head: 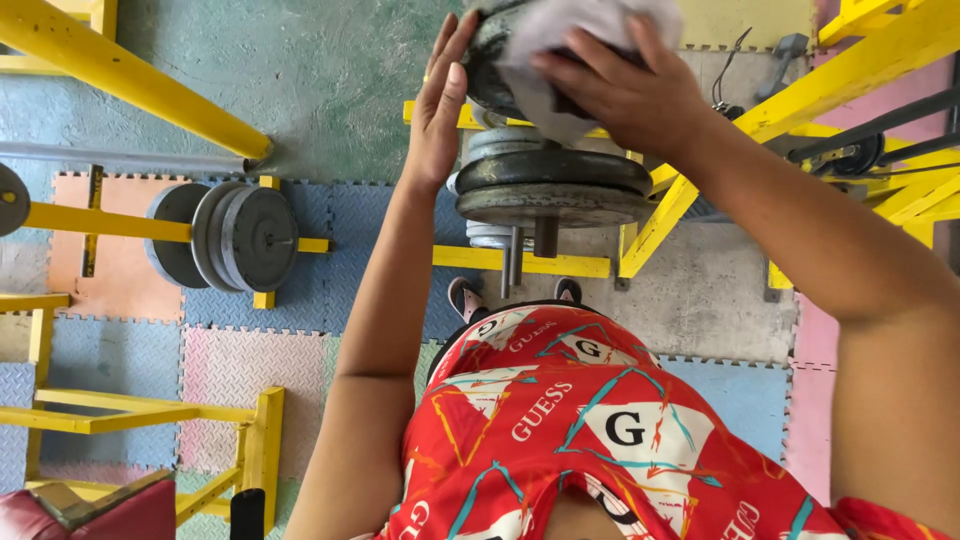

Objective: Cleaning and wiping down weight plates on a gym machine using a cloth.

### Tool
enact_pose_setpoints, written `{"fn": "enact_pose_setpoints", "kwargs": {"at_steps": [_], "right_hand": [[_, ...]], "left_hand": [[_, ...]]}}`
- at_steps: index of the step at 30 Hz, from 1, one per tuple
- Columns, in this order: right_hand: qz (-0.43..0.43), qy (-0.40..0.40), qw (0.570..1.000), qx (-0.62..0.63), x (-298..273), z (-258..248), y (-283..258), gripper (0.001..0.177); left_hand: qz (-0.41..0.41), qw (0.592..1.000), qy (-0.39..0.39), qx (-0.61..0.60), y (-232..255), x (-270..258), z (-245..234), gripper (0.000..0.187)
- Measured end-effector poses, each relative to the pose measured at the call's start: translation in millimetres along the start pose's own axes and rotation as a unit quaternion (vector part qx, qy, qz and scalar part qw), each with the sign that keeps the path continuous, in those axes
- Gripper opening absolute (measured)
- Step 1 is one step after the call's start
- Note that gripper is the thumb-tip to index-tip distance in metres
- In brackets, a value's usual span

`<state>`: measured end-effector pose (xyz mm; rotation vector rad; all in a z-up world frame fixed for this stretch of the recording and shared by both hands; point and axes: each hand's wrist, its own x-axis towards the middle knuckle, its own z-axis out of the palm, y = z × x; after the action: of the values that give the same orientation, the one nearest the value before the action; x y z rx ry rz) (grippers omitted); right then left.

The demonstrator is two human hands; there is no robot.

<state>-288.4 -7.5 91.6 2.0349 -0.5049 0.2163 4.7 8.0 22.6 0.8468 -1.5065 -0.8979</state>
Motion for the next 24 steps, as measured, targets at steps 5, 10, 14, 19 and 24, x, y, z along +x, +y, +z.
{"fn": "enact_pose_setpoints", "kwargs": {"at_steps": [5,10,14,19,24], "right_hand": [[0.054,-0.020,0.998,-0.024,-100,35,-31,0.048],[0.089,0.000,0.996,0.013,-44,33,-23,0.040],[-0.024,0.087,0.993,0.079,48,9,-6,0.037],[-0.191,0.062,0.970,0.138,107,14,-17,0.028],[-0.243,0.008,0.961,0.134,107,23,-11,0.029]], "left_hand": [[0.006,1.000,-0.012,-0.020,-8,2,-4,0.054],[-0.016,0.999,-0.016,-0.033,-2,3,-8,0.054],[-0.020,0.999,-0.042,-0.028,-3,9,-16,0.054],[-0.039,0.997,-0.051,-0.034,-11,6,-15,0.051],[-0.051,0.987,-0.031,-0.152,-9,7,-16,0.048]]}}
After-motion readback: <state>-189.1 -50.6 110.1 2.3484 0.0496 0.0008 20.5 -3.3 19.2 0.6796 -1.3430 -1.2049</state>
